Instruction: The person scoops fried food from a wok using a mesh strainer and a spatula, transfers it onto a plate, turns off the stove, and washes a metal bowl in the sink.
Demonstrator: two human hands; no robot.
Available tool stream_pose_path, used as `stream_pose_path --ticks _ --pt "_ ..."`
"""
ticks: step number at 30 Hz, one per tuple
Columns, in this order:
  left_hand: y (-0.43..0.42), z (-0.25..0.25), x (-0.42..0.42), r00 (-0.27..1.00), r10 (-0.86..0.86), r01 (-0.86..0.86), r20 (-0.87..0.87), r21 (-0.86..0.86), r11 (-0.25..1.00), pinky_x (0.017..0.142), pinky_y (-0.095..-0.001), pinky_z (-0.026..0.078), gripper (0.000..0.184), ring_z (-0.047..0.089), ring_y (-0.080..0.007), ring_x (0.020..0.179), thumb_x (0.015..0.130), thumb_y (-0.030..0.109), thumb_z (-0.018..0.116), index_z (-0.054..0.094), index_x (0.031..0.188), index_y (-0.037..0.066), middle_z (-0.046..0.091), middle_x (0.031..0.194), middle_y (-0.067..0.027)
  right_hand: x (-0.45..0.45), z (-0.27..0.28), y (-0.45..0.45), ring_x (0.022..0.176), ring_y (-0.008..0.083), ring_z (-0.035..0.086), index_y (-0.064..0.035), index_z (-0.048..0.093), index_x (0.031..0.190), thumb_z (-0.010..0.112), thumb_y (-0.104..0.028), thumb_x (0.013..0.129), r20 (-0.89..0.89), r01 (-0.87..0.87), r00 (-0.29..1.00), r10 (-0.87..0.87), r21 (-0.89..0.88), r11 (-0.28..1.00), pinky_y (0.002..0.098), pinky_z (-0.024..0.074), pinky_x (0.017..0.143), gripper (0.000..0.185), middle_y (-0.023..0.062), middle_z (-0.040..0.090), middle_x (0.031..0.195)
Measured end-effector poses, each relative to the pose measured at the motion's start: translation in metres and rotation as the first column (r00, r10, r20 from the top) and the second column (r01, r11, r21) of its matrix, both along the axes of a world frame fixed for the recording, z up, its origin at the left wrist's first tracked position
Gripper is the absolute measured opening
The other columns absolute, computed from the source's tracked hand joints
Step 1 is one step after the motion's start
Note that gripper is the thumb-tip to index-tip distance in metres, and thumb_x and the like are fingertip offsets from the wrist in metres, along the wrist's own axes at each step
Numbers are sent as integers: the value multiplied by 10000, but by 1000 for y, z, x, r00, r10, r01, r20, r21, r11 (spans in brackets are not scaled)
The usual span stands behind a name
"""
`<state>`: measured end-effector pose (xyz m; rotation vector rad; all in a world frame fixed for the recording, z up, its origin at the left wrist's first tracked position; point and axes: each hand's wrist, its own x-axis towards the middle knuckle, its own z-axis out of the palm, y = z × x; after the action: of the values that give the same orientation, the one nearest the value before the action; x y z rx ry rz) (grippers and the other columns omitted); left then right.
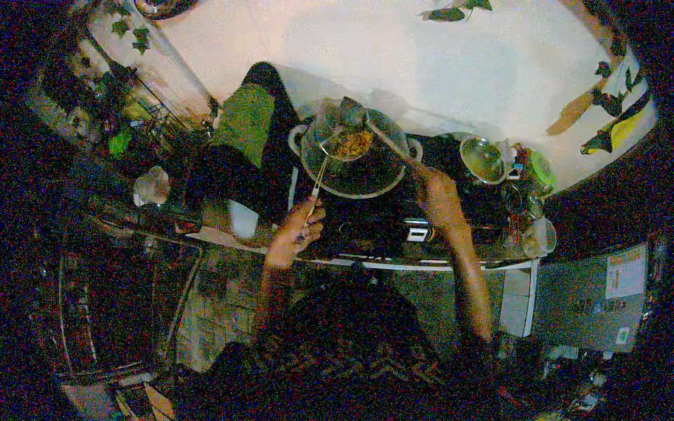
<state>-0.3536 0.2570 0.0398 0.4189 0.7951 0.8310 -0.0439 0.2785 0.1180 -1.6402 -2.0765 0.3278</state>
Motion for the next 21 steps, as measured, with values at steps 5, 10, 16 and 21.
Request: stream_pose_path --ticks 5,10,16,21 --pt "2 -12 -6 999 32 -31 -14 32 999 384 -237 264 221 321 -58 423 1018 347 498 466 1033 129 378 642 45 3 -1 -2 976 395 663 -56 592 1284 529 1 924 -53 18 999 -11 125 992 403 518 825 369 245 654 1107" --pt "5 -13 -15 988 110 -106 -105 39 994 369 -243 270 209 331 -61 412 1018 349 496 479 1003 141 383 623 44 23 -39 7 911 368 684 -73 583 1299 518 9 919 -98 148 985 -145 30 989 418 522 782 393 249 663 1050" --pt "4 -11 -22 991 108 -101 -77 98 990 373 -237 267 212 321 -54 417 1025 349 482 467 988 141 376 630 49 43 -94 19 743 409 657 -108 582 1297 523 -55 925 -45 124 992 -118 149 981 461 496 640 381 267 639 883" --pt "3 -10 -26 992 101 -92 -70 119 989 378 -234 272 213 332 -48 429 1026 345 479 458 986 137 374 638 51 56 -113 25 669 388 632 -92 609 1261 529 -85 933 -19 133 991 -132 84 988 425 478 600 338 277 626 842"
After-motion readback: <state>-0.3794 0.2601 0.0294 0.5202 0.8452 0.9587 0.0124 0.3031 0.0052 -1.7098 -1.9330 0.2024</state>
